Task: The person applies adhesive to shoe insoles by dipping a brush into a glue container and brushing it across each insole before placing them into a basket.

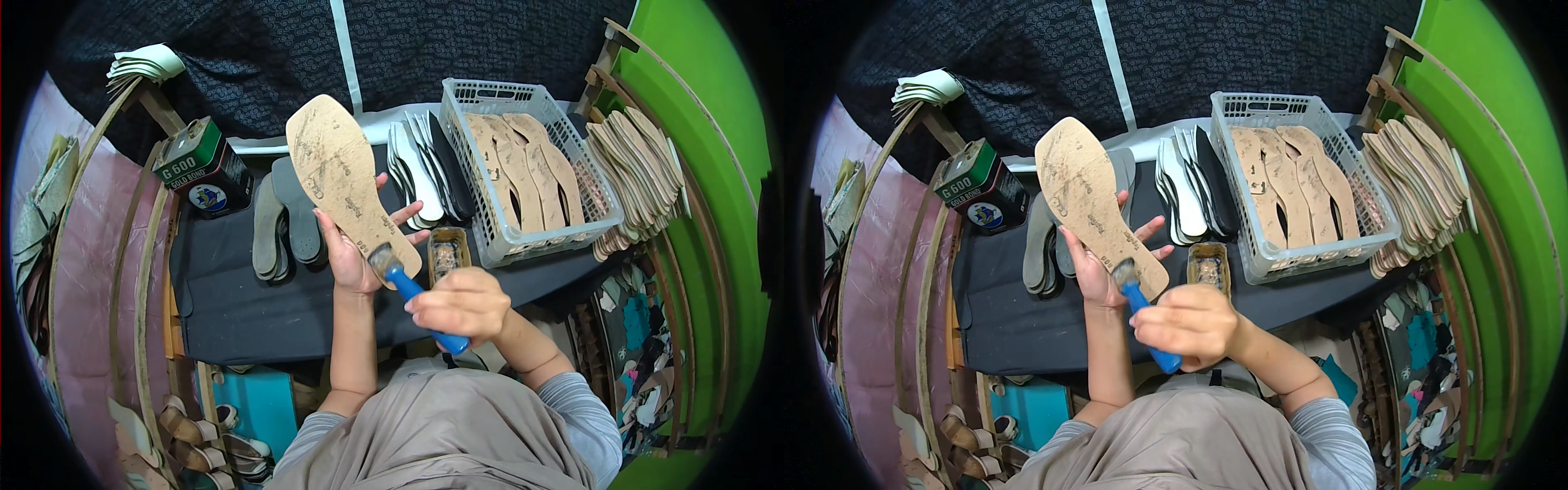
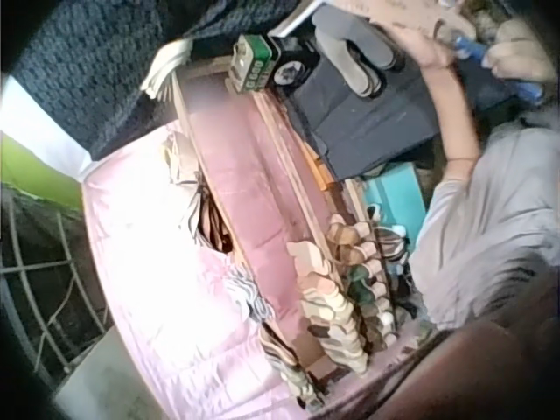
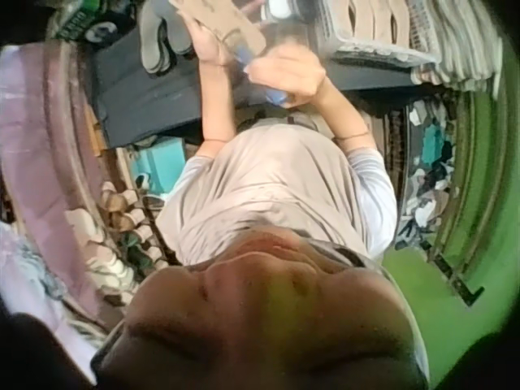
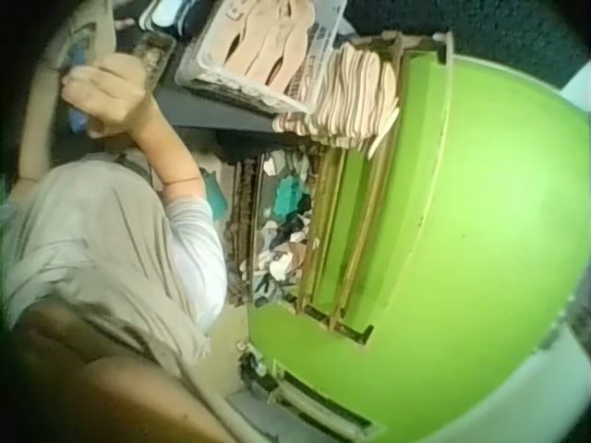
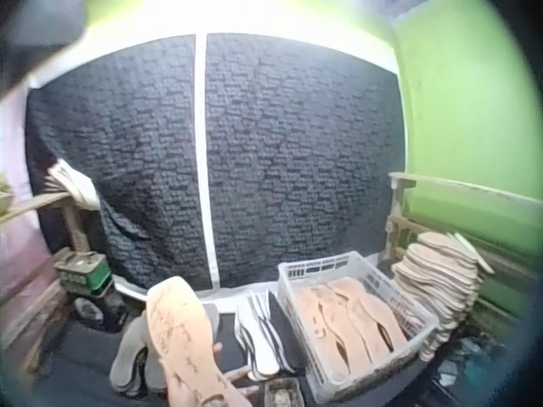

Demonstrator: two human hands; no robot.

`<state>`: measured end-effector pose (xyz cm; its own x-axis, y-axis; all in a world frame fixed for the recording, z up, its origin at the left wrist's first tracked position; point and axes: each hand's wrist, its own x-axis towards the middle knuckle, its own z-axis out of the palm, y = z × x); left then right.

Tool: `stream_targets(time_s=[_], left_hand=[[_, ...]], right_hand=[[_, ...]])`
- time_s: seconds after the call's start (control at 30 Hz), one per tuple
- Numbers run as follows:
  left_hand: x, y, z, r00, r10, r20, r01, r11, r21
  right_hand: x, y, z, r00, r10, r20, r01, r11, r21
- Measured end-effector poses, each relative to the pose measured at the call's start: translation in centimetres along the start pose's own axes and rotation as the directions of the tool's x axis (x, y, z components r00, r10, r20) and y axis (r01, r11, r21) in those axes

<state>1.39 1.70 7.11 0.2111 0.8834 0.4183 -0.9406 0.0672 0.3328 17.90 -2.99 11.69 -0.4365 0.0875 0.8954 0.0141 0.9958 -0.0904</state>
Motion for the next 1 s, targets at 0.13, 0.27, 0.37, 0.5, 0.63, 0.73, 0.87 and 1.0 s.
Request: stream_targets(time_s=[0.13, 0.27, 0.37, 0.5, 0.63, 0.73, 0.87, 1.0], left_hand=[[0.7, -0.9, 0.7, 0.999, 0.042, 0.008, -0.042, 0.999, 0.021], [2.0, -2.2, 2.9, 0.993, 0.108, -0.054, -0.105, 0.993, 0.060], [2.9, -2.7, 3.0, 0.983, 0.158, -0.094, -0.151, 0.985, 0.079], [3.4, -3.3, 3.6, 0.988, 0.151, 0.043, -0.152, 0.988, 0.024], [4.0, -3.8, 4.1, 0.990, 0.139, 0.022, -0.140, 0.989, 0.050], [3.6, -3.6, 4.2, 0.988, 0.149, 0.031, -0.150, 0.989, 0.017], [3.9, -4.1, 4.2, 0.987, 0.163, 0.003, -0.163, 0.984, 0.077], [3.5, -4.2, 4.1, 0.985, 0.148, -0.086, -0.144, 0.988, 0.057]], right_hand=[[0.3, 1.2, -2.8, 0.985, 0.097, -0.145, -0.110, 0.990, -0.085], [0.1, 1.2, -3.9, 0.998, -0.009, -0.057, 0.008, 1.000, -0.014], [-0.5, 0.9, -4.7, 0.999, -0.036, 0.006, 0.036, 0.998, 0.050], [-0.1, 1.9, -6.8, 0.982, 0.071, -0.177, -0.087, 0.993, -0.085], [-1.0, 0.8, -6.9, 0.999, -0.024, 0.025, 0.022, 0.997, 0.075], [-0.9, 0.8, -7.9, 0.996, 0.054, -0.064, -0.051, 0.998, 0.039], [-1.3, 0.9, -8.1, 0.993, 0.083, -0.080, -0.079, 0.996, 0.052], [-2.5, 1.1, -7.9, 0.994, 0.056, -0.092, -0.043, 0.990, 0.134]])
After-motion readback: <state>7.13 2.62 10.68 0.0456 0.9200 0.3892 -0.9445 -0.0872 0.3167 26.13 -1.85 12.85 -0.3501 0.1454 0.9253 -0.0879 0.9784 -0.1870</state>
